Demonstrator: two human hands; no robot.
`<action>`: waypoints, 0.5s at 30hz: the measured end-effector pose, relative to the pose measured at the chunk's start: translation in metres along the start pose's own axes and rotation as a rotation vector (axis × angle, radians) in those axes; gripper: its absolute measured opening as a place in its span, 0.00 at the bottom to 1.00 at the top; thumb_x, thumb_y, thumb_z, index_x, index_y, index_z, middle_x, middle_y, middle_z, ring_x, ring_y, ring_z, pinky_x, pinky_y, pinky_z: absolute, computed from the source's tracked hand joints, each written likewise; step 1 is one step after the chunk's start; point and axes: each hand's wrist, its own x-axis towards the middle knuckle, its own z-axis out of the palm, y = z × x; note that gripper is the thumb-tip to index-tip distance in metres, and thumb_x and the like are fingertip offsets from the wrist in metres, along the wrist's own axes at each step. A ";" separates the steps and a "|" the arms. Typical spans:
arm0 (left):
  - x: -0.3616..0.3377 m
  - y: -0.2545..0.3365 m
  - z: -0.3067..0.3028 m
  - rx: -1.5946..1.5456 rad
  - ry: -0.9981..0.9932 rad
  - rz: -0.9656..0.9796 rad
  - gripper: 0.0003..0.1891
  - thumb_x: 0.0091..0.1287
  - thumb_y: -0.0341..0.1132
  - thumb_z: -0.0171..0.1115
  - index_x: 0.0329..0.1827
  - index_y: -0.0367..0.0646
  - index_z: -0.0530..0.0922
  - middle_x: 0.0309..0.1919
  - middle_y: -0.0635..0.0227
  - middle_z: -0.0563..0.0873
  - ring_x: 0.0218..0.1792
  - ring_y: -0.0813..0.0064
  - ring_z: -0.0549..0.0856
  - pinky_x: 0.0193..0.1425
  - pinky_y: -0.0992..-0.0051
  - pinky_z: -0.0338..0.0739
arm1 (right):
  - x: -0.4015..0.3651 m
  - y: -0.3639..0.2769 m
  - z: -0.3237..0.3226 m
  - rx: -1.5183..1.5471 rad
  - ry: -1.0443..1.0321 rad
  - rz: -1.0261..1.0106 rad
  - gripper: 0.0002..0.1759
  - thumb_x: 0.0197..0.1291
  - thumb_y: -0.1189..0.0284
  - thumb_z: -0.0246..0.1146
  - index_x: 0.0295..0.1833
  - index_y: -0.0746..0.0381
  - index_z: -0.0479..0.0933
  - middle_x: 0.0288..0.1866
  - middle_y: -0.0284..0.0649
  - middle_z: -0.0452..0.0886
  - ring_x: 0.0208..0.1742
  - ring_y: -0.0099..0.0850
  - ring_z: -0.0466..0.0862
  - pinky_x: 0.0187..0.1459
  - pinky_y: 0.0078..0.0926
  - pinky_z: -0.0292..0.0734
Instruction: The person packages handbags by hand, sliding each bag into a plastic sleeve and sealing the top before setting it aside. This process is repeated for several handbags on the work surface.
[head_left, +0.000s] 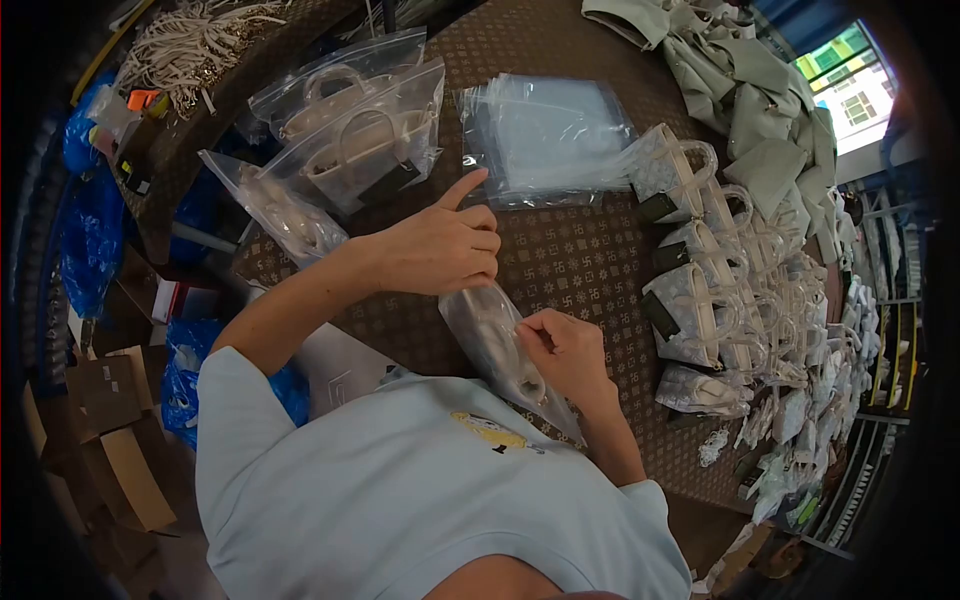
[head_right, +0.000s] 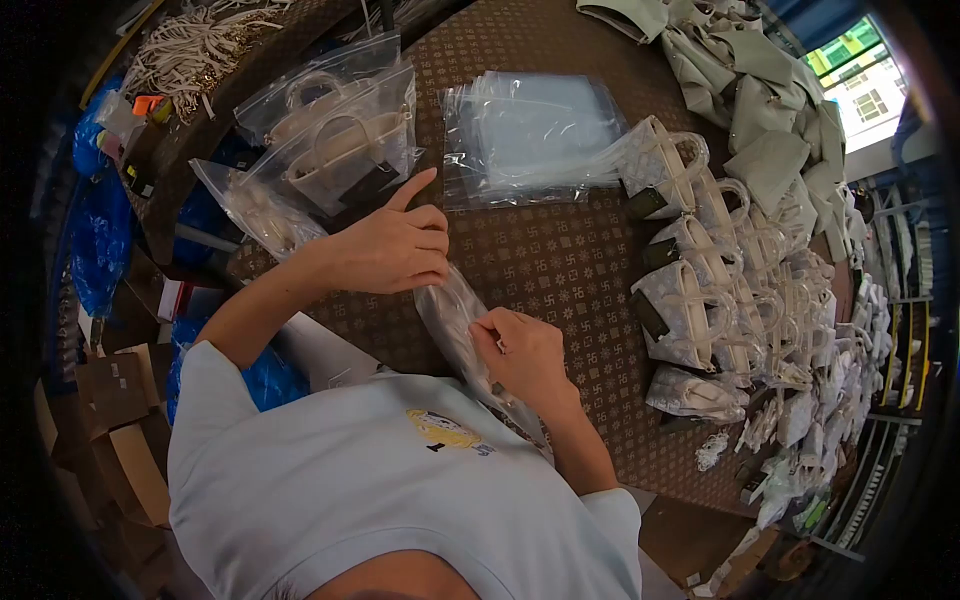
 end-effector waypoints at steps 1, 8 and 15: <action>-0.002 0.002 0.001 0.003 0.003 -0.005 0.05 0.56 0.37 0.66 0.27 0.48 0.80 0.29 0.76 0.78 0.47 0.73 0.77 0.74 0.44 0.40 | -0.001 0.000 0.001 0.024 -0.016 0.010 0.06 0.53 0.72 0.66 0.28 0.61 0.76 0.21 0.38 0.78 0.20 0.34 0.78 0.22 0.27 0.71; 0.000 0.020 0.017 -0.043 0.126 0.003 0.04 0.54 0.36 0.67 0.26 0.48 0.80 0.28 0.78 0.78 0.46 0.75 0.77 0.73 0.42 0.41 | 0.003 -0.002 -0.003 -0.014 -0.055 -0.073 0.05 0.51 0.73 0.65 0.28 0.60 0.75 0.23 0.37 0.78 0.23 0.34 0.79 0.24 0.28 0.72; -0.020 0.004 -0.012 0.030 0.108 -0.150 0.03 0.55 0.34 0.64 0.25 0.50 0.80 0.27 0.78 0.79 0.45 0.74 0.77 0.74 0.46 0.39 | 0.008 0.003 -0.009 -0.060 -0.024 -0.143 0.06 0.48 0.75 0.67 0.26 0.61 0.76 0.22 0.37 0.78 0.22 0.33 0.79 0.24 0.26 0.72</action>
